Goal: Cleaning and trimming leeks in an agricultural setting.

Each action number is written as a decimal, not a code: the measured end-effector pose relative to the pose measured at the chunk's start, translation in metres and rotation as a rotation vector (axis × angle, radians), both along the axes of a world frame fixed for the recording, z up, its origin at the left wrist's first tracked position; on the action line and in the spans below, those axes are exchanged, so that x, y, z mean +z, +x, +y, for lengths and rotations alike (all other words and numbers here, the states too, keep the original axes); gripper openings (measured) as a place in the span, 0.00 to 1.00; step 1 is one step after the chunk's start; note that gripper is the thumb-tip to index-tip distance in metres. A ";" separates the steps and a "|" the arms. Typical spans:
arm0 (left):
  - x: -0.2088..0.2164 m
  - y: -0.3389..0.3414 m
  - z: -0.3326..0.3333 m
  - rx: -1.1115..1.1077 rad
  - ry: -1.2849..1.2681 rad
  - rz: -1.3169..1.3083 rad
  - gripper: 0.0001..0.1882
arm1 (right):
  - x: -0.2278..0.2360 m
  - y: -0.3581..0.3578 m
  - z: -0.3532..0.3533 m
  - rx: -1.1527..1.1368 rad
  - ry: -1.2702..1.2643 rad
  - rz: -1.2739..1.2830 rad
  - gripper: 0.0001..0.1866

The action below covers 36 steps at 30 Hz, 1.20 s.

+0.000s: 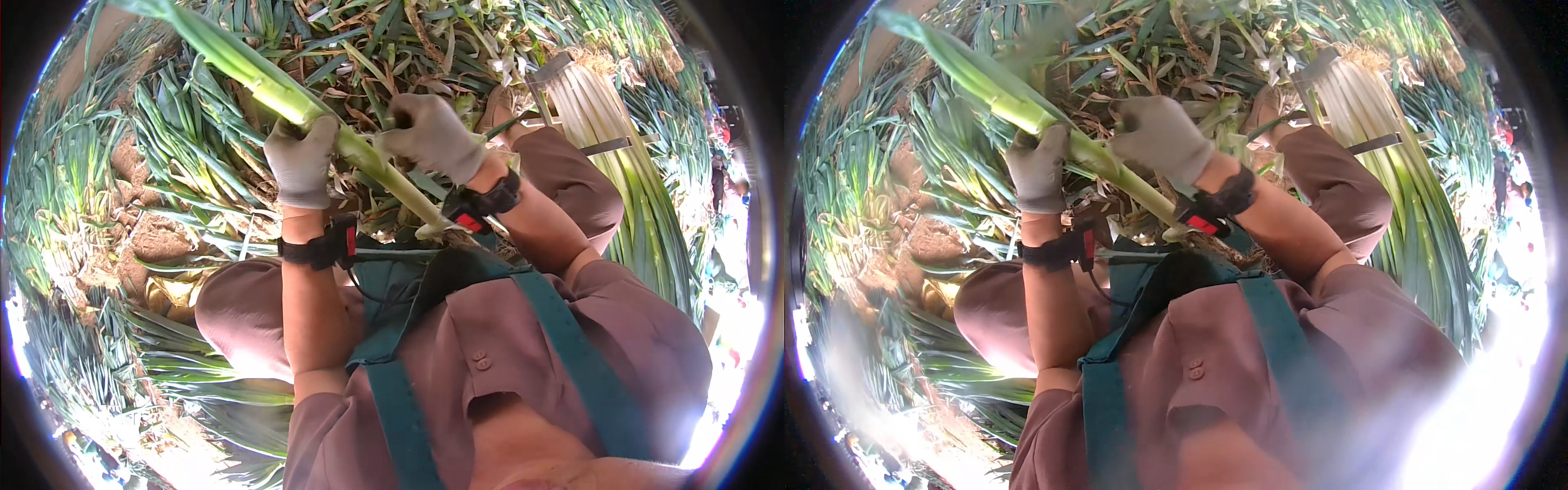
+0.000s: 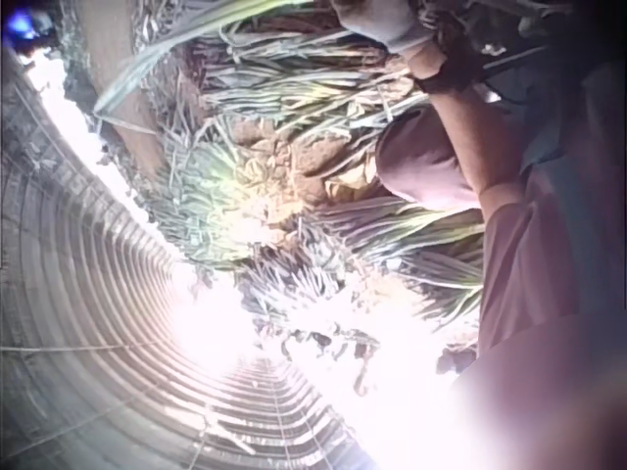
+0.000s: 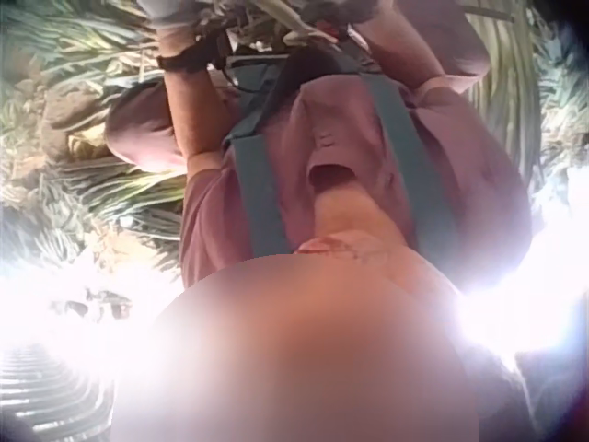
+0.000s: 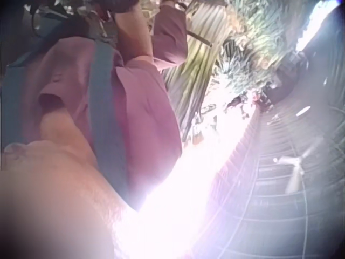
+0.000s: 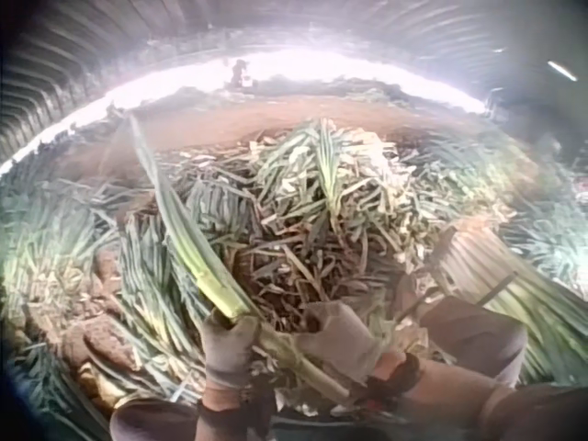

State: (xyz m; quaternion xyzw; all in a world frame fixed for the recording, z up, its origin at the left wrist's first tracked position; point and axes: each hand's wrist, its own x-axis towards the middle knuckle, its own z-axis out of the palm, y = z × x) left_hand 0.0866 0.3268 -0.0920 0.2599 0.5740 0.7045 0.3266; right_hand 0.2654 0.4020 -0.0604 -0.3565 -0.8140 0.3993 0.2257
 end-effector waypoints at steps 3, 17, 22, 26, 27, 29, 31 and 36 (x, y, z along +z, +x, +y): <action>-0.005 -0.007 -0.009 -0.045 0.086 -0.126 0.08 | -0.009 0.041 0.014 -0.116 -0.309 0.068 0.10; 0.013 -0.010 -0.011 -0.276 0.139 0.055 0.18 | 0.016 0.008 0.009 0.249 0.027 0.071 0.18; 0.017 -0.014 -0.023 -0.415 0.279 -0.151 0.23 | 0.029 0.006 0.026 0.378 -0.447 0.101 0.10; 0.010 -0.015 -0.029 -0.460 0.399 -0.287 0.32 | 0.021 0.001 0.035 0.557 -0.552 -0.008 0.11; 0.012 -0.015 -0.027 -0.468 0.402 -0.283 0.33 | 0.032 -0.002 0.033 0.532 -0.664 -0.101 0.10; 0.020 -0.010 -0.028 -0.466 0.382 -0.280 0.33 | 0.030 -0.004 0.035 0.566 -0.715 -0.145 0.09; 0.024 -0.007 -0.026 -0.422 0.343 -0.272 0.33 | 0.025 -0.005 0.043 0.609 -0.651 -0.251 0.10; 0.035 -0.003 -0.029 -0.449 0.348 -0.228 0.31 | -0.061 0.022 0.030 0.854 -0.543 -0.346 0.15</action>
